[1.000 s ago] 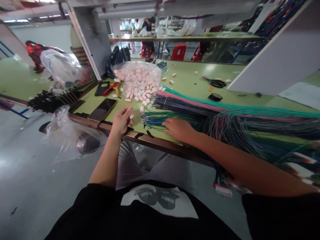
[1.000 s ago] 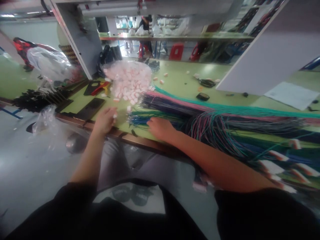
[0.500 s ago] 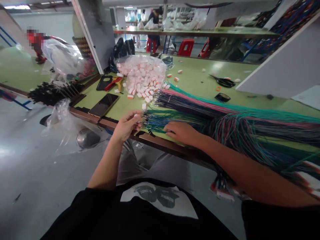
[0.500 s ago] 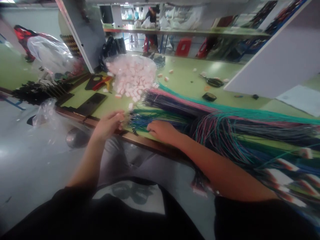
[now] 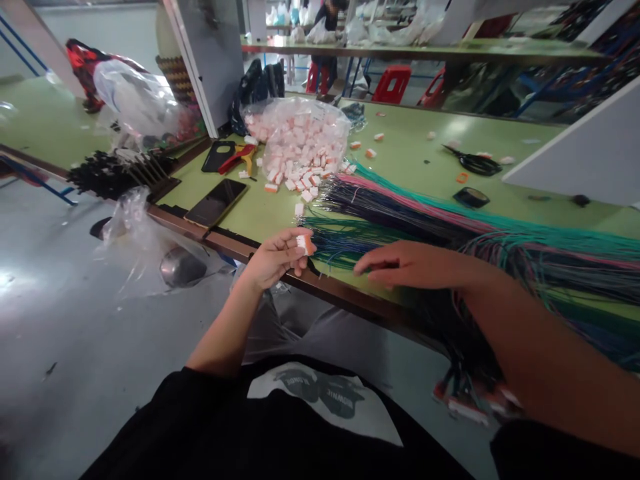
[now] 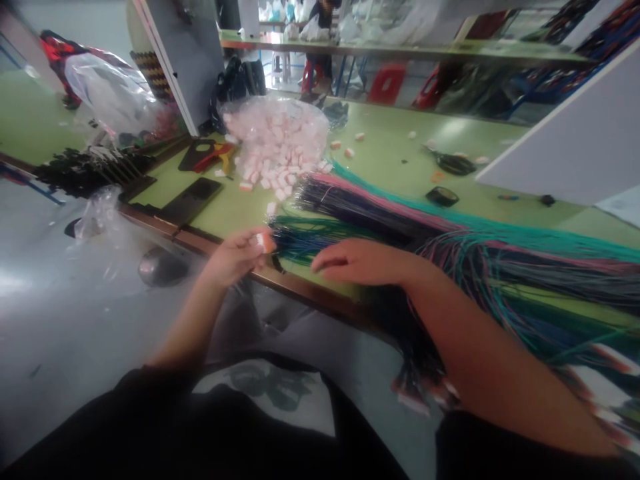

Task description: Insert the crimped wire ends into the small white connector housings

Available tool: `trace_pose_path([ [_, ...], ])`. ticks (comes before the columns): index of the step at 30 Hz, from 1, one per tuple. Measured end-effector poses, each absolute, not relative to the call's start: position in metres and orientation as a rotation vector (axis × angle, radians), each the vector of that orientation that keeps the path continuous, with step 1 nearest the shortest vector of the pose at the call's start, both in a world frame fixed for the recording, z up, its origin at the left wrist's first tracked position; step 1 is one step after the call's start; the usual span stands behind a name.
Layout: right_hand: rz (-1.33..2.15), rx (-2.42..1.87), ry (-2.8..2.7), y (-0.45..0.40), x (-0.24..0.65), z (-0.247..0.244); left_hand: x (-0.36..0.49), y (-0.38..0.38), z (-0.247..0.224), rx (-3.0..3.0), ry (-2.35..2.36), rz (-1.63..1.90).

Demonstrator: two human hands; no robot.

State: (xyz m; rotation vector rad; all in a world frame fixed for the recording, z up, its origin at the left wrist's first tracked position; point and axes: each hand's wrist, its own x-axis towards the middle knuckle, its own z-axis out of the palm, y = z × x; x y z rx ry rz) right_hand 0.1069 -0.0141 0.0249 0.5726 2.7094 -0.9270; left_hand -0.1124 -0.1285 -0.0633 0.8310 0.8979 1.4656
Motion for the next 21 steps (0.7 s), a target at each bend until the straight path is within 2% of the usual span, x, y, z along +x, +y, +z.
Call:
trace_pose_path([
  [4, -0.154, 0.825, 2.646, -0.023, 0.109, 0.033, -0.107, -0.125, -0.067, 0.812, 0.694, 1.493],
  [5, -0.069, 0.891, 2.654, -0.025, 0.11, 0.035, -0.106, -0.124, -0.068, 0.804, 0.665, 1.496],
  [6, -0.105, 0.9, 2.696, -0.027, 0.109, 0.036, -0.105, -0.124, -0.068, 0.795, 0.644, 1.497],
  [9, -0.641, 0.754, 2.903, -0.038, 0.103, 0.034, -0.1, -0.123, -0.068, 0.773, 0.592, 1.486],
  [11, -0.868, 0.784, 3.037, -0.047, 0.095, 0.028, -0.096, -0.122, -0.068, 0.757, 0.555, 1.478],
  [17, -0.76, 0.856, 3.418, -0.058, 0.082, 0.006, -0.085, -0.12, -0.07, 0.733, 0.501, 1.441],
  [21, -0.63, 0.899, 3.459, -0.056, 0.084, 0.002, -0.085, -0.119, -0.07, 0.729, 0.511, 1.445],
])
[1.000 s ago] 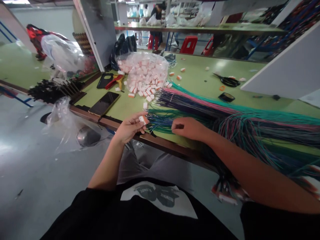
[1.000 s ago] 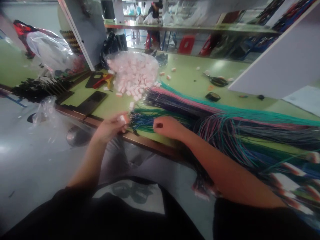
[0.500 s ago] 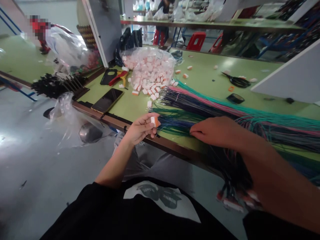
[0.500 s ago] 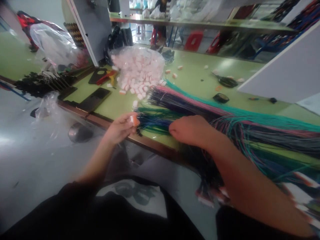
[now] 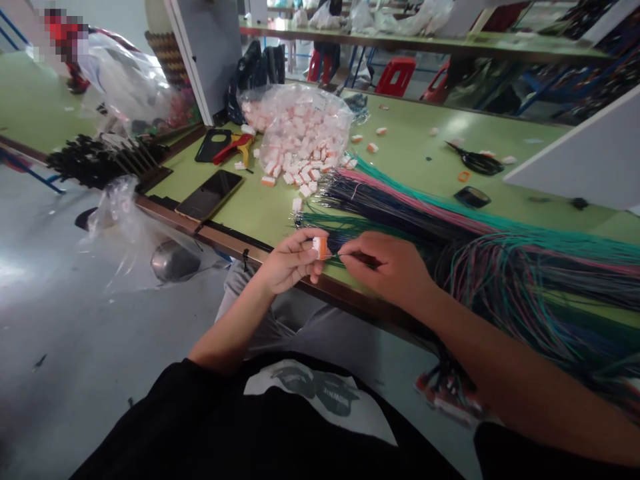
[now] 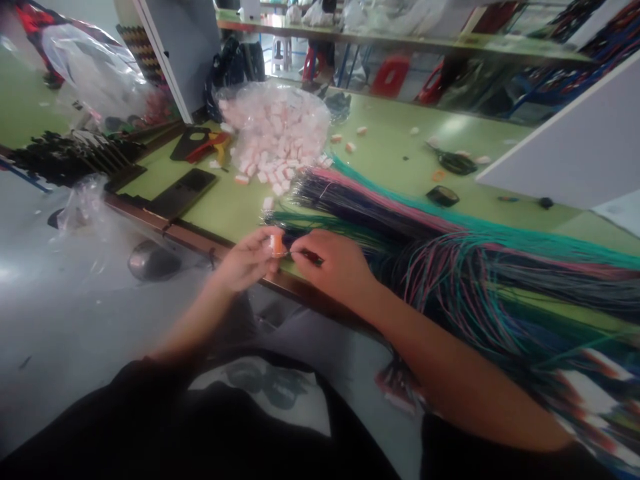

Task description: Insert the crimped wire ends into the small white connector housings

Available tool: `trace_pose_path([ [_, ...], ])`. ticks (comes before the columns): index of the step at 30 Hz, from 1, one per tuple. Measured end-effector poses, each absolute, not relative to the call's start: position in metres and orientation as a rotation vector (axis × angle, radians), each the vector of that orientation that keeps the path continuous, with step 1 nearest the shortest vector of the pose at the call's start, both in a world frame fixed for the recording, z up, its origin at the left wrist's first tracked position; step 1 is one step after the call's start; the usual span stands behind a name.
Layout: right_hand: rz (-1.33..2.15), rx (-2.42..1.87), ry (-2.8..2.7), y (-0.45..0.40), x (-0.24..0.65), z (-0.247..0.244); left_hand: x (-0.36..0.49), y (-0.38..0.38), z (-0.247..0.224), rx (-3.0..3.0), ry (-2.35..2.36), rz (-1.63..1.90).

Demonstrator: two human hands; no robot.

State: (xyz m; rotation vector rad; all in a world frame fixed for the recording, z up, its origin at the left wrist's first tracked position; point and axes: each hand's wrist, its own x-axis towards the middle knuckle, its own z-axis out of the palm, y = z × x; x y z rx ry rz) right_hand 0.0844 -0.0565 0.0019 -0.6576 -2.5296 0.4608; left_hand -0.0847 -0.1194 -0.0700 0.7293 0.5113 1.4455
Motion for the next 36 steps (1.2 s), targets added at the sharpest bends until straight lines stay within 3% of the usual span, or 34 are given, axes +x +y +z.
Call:
trace_pose_path([
  [10, 0.3, -0.776, -2.534, -0.06, 0.081, -0.005, -0.083, -0.12, -0.07, 0.737, 0.546, 1.454],
  [20, -0.068, -0.572, -2.541, -0.06, 0.082, -0.017, -0.081, -0.12, -0.066, 0.699, 0.556, 1.439],
  [31, 0.086, -0.703, -2.718, -0.058, 0.079, -0.022, -0.083, -0.117, -0.073, 0.714, 0.644, 1.356],
  [36, 0.471, -0.744, -2.671, -0.055, 0.078, -0.015, -0.083, -0.116, -0.07, 0.714, 0.656, 1.346],
])
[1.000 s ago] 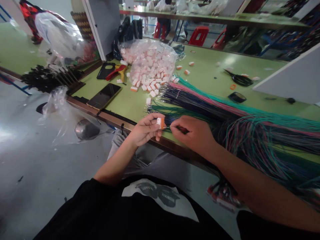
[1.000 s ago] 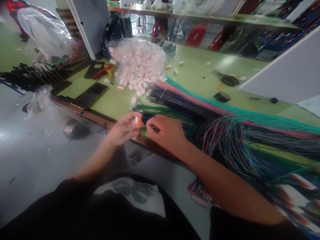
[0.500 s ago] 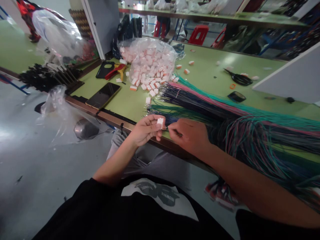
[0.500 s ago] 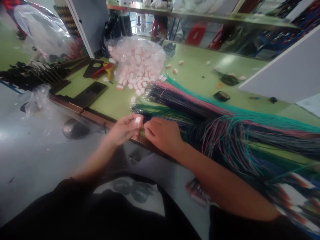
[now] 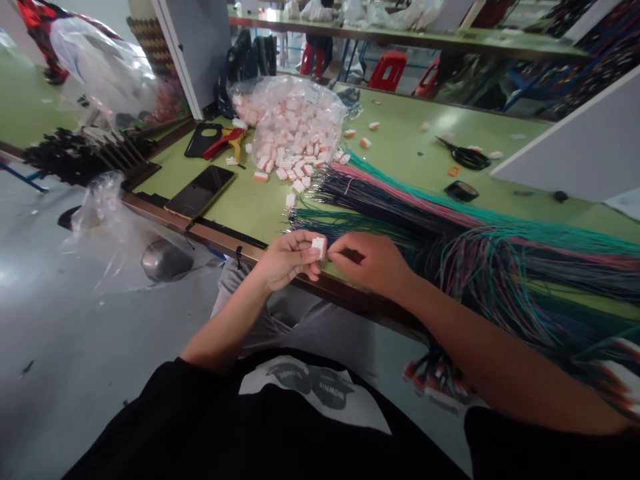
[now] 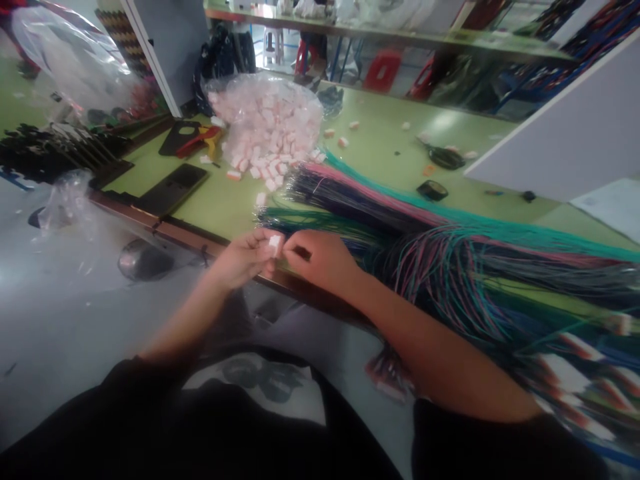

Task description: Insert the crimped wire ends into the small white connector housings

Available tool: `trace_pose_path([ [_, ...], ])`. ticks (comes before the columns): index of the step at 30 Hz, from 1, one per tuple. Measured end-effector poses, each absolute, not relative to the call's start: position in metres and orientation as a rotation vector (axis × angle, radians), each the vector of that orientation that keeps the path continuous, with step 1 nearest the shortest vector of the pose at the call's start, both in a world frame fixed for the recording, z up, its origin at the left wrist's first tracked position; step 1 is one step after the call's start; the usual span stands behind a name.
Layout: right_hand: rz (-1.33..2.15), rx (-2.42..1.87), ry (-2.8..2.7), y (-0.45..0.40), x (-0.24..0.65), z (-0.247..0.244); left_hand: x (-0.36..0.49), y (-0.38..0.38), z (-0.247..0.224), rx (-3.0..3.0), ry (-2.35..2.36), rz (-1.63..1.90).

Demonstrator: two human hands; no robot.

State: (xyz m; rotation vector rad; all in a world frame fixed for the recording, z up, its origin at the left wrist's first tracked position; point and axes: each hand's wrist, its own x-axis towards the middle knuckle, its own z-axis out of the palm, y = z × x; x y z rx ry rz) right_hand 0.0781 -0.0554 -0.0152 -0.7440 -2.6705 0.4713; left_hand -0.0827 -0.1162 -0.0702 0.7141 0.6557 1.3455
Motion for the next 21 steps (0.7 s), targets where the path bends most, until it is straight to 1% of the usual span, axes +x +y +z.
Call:
trace_pose_path([
  [4, 0.541, -0.76, -2.653, -0.05, 0.079, -0.012, -0.082, -0.116, -0.07, 0.728, 0.687, 1.328],
  [7, 0.862, -0.739, -2.679, -0.029, 0.088, -0.006, -0.087, -0.118, -0.072, 0.782, 0.623, 1.284],
  [8, 0.913, -0.77, -2.653, -0.019, 0.092, -0.004, -0.09, -0.119, -0.073, 0.806, 0.581, 1.262],
  [9, 0.89, -0.823, -2.626, -0.01, 0.096, -0.004, -0.092, -0.12, -0.074, 0.831, 0.538, 1.236],
  [11, 0.672, -0.93, -2.625, 0.005, 0.102, -0.006, -0.096, -0.122, -0.075, 0.869, 0.471, 1.184],
  [14, 0.309, -0.969, -2.82, 0.008, 0.101, -0.016, -0.099, -0.125, -0.075, 0.892, 0.434, 1.136],
  [16, 0.14, -0.976, -2.923, 0.003, 0.097, -0.022, -0.098, -0.126, -0.074, 0.893, 0.429, 1.141],
  [18, 0.105, -0.993, -2.928, 0.0, 0.095, -0.024, -0.098, -0.126, -0.074, 0.881, 0.434, 1.156],
  [21, 0.339, -0.997, -2.762, 0.006, 0.099, -0.021, -0.097, -0.125, -0.075, 0.844, 0.459, 1.179],
])
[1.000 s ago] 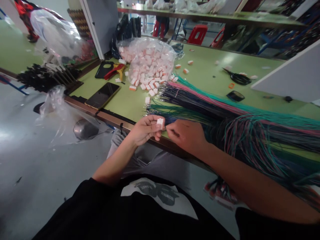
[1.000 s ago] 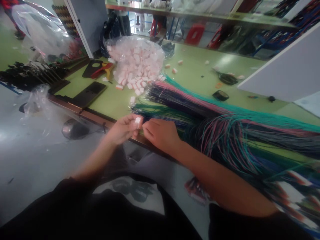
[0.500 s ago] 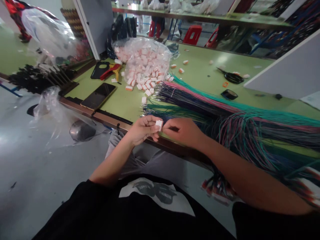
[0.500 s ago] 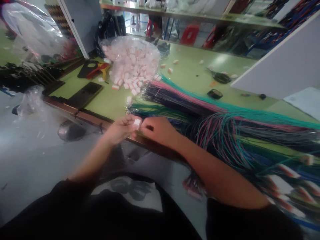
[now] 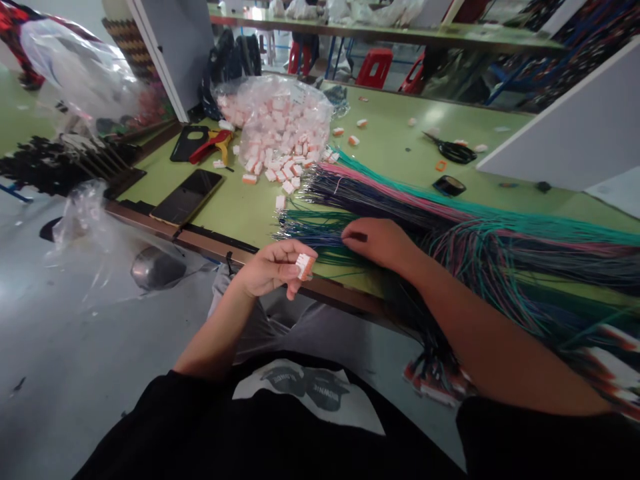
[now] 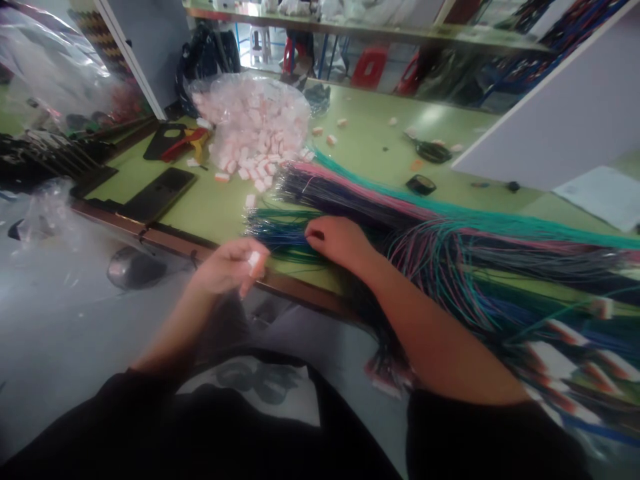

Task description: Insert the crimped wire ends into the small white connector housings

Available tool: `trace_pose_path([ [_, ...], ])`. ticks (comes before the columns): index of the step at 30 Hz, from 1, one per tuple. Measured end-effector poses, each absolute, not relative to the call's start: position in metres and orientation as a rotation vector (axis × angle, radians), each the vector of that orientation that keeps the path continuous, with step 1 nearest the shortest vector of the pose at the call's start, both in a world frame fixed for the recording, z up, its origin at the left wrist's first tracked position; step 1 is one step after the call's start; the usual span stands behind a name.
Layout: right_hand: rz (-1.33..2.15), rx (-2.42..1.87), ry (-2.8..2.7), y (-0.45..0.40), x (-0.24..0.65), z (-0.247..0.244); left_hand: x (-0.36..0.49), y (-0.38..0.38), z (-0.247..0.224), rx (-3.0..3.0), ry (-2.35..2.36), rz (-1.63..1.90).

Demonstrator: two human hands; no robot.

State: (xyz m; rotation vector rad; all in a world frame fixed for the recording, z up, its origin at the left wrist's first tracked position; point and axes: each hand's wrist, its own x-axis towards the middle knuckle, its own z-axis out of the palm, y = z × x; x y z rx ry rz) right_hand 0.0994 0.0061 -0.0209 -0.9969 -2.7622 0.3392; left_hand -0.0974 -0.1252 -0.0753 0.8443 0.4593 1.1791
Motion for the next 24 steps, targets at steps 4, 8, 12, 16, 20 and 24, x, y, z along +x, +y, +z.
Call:
trace_pose_path([
  [4, 0.903, -1.057, -2.353, 0.007, 0.105, -0.011, -0.096, -0.123, -0.075, 0.8, 0.49, 1.216],
  [8, 1.18, -0.852, -2.235, -0.024, 0.093, 0.001, -0.091, -0.12, -0.071, 0.733, 0.509, 1.3],
  [12, 0.944, -0.613, -2.356, -0.05, 0.079, 0.007, -0.087, -0.118, -0.068, 0.714, 0.515, 1.352],
  [16, 0.747, -0.621, -2.417, -0.05, 0.08, 0.004, -0.087, -0.119, -0.067, 0.711, 0.544, 1.375],
  [20, 0.592, -0.725, -2.472, -0.047, 0.084, 0.001, -0.088, -0.12, -0.066, 0.709, 0.564, 1.384],
  [24, 0.44, -0.833, -2.53, -0.05, 0.083, 0.0, -0.087, -0.119, -0.066, 0.707, 0.598, 1.385],
])
